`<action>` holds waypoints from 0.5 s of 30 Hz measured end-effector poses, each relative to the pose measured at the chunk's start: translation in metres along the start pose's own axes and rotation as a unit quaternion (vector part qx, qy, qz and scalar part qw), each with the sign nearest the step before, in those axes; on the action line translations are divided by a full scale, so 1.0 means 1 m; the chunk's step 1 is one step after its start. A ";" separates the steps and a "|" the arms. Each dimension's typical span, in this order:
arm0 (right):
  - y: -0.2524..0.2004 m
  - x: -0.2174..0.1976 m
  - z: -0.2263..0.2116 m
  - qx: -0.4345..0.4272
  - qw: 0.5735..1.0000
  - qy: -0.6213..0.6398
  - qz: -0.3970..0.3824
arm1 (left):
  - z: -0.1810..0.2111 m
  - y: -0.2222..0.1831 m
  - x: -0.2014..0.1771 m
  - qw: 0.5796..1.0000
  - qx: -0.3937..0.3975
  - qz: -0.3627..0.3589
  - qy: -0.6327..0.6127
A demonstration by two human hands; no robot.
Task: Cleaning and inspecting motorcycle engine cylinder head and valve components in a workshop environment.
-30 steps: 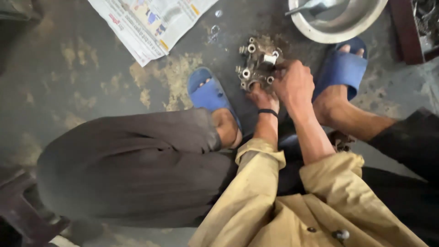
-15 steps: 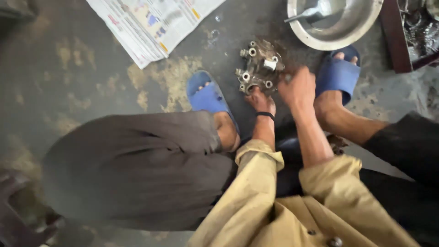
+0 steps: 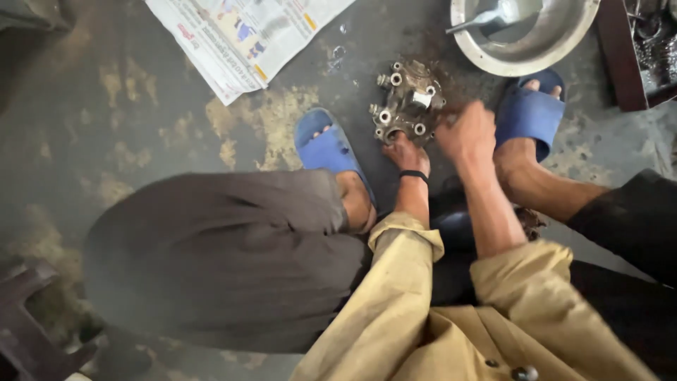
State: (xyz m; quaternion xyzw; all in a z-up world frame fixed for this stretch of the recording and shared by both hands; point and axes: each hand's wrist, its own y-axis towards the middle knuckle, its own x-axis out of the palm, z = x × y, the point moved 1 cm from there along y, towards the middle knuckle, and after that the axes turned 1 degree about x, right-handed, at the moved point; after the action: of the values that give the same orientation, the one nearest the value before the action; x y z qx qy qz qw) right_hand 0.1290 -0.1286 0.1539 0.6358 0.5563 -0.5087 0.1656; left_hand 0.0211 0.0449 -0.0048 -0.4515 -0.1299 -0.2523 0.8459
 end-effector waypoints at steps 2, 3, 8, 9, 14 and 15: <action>-0.005 -0.012 -0.019 0.007 1.000 0.000 -0.017 | -0.016 -0.008 0.049 1.000 0.006 0.005 0.006; -0.009 -0.017 -0.026 0.014 0.999 -0.002 -0.035 | -0.024 -0.015 0.071 1.000 0.008 0.009 0.008; -0.027 -0.009 -0.024 -0.001 1.000 0.000 0.002 | -0.044 -0.032 0.097 0.999 0.006 0.025 0.026; -0.030 -0.007 -0.027 -0.006 1.000 -0.008 -0.004 | -0.043 -0.029 0.106 0.999 0.011 0.025 0.024; -0.026 -0.016 -0.030 -0.026 0.998 0.031 0.050 | -0.058 -0.040 0.112 0.999 0.015 0.023 0.045; -0.028 -0.018 -0.032 -0.035 0.997 0.044 0.059 | -0.061 -0.047 0.108 0.998 0.014 0.025 0.049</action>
State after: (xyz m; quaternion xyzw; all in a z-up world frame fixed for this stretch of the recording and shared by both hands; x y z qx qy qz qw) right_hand 0.1215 -0.1043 0.1924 0.6827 0.5421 -0.4504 0.1928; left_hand 0.0857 -0.0611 0.0427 -0.4299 -0.0805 -0.2510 0.8635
